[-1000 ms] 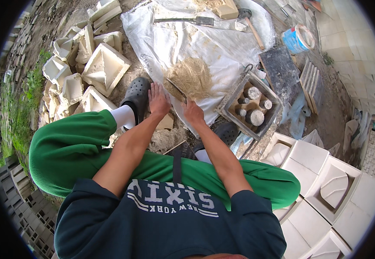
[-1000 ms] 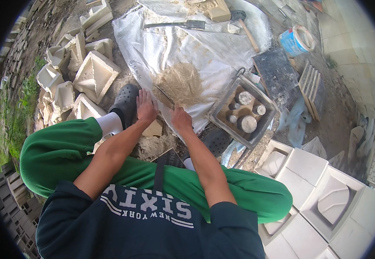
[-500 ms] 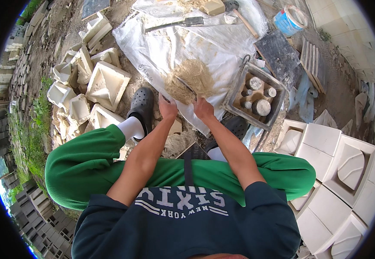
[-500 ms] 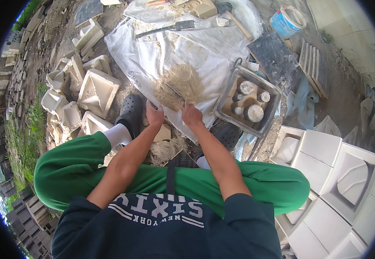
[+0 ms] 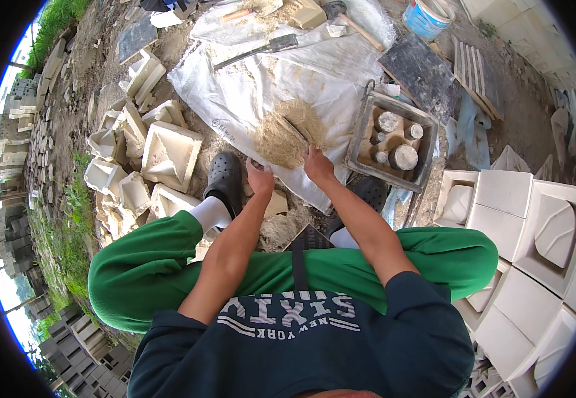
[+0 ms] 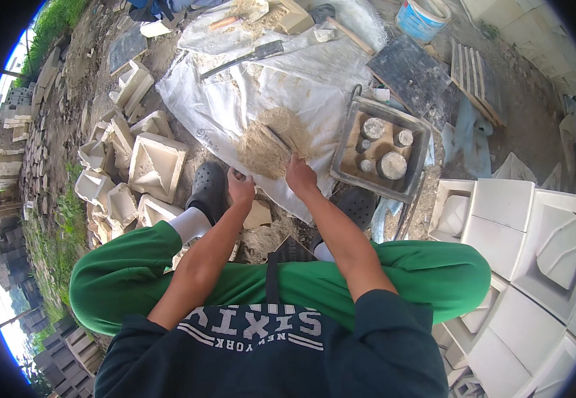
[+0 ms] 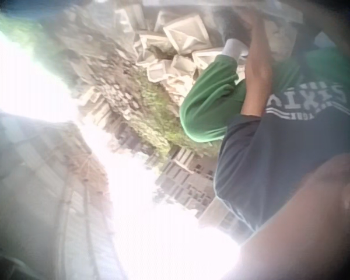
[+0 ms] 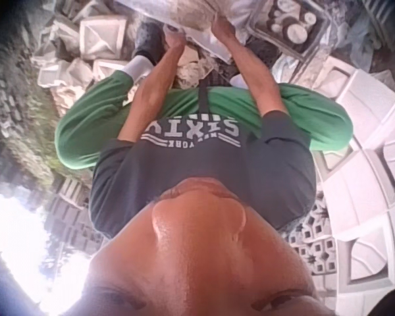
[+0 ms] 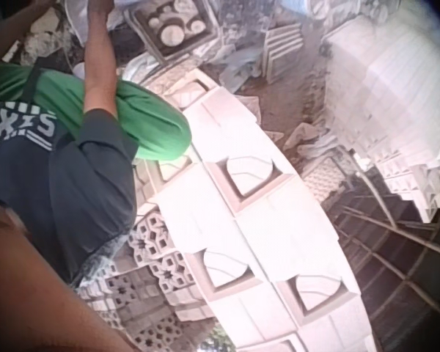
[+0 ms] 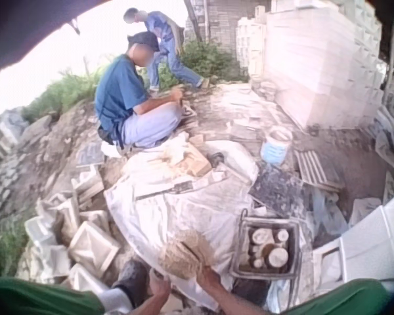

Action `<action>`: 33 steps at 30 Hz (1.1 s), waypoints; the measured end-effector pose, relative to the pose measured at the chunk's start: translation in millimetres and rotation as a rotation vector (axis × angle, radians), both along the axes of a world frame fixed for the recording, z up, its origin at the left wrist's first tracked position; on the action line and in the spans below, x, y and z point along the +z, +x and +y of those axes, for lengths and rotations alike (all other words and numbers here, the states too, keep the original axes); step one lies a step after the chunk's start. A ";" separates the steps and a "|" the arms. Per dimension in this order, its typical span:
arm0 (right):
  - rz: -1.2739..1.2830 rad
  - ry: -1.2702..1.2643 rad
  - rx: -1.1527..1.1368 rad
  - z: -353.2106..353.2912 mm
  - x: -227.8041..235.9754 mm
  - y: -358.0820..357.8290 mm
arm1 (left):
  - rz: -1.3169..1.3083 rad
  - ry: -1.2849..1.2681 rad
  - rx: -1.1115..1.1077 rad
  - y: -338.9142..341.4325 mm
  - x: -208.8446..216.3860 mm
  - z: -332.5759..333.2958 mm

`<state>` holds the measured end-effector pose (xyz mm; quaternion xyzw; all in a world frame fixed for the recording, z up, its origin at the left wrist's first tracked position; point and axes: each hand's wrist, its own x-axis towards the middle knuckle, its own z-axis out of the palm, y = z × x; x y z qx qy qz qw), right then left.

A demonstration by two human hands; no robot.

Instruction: The person uses a trowel to scrape and arrange a pile of stone dust on a white cloth, then gathers some of the material into a small plastic container.

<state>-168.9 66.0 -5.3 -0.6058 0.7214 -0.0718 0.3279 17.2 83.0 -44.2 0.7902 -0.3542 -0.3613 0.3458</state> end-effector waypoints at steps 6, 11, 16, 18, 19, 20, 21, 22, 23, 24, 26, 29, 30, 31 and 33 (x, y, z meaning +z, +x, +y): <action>-0.079 -0.280 -0.046 1.6 4.7 -1.7 | -0.003 -0.049 -0.012 9.5 -15.7 4.2; -0.045 -0.181 -0.030 -11.0 -0.4 -19.2 | 0.105 0.042 0.004 -7.4 8.6 6.1; -0.019 -0.144 -0.029 -15.1 -7.6 -19.3 | 0.152 0.042 0.005 -9.6 15.6 11.5; -0.008 -0.109 0.012 -29.4 1.6 -6.2 | 0.086 0.019 0.000 6.4 5.1 12.3; -0.023 -0.122 0.020 -30.2 5.7 1.0 | 0.031 0.010 -0.013 16.7 -2.0 12.7; -0.078 -0.223 -0.035 -25.0 -0.1 -4.6 | 0.031 0.006 -0.017 8.7 0.7 13.7; -0.132 -0.324 -0.098 -19.7 -7.2 -13.3 | 0.092 0.042 -0.009 -4.3 7.6 15.4; -0.130 -0.328 -0.112 -16.5 -14.2 -22.7 | 0.152 0.079 -0.004 -14.6 15.5 16.0; -0.049 -0.228 -0.056 -20.0 -14.0 -23.3 | 0.076 0.048 -0.041 -7.1 6.0 12.6; 0.052 -0.116 0.013 -22.7 -10.6 -20.2 | 0.082 0.040 -0.027 -1.9 -0.5 12.7; -0.020 -0.141 0.012 -29.4 1.3 -11.1 | 0.044 0.007 -0.094 10.1 -11.2 12.1; -0.079 -0.203 -0.055 -32.0 3.8 -12.1 | 0.024 -0.017 -0.065 14.6 -15.1 8.8; -0.057 -0.207 -0.109 -26.0 -2.9 -17.5 | 0.025 -0.012 -0.081 4.9 -2.5 10.2; -0.053 -0.204 -0.123 -23.6 -9.1 -24.7 | 0.122 0.012 -0.083 -4.8 10.4 13.2; -0.075 -0.110 -0.072 -35.4 -5.5 -25.7 | 0.206 0.005 -0.075 -1.9 15.6 8.7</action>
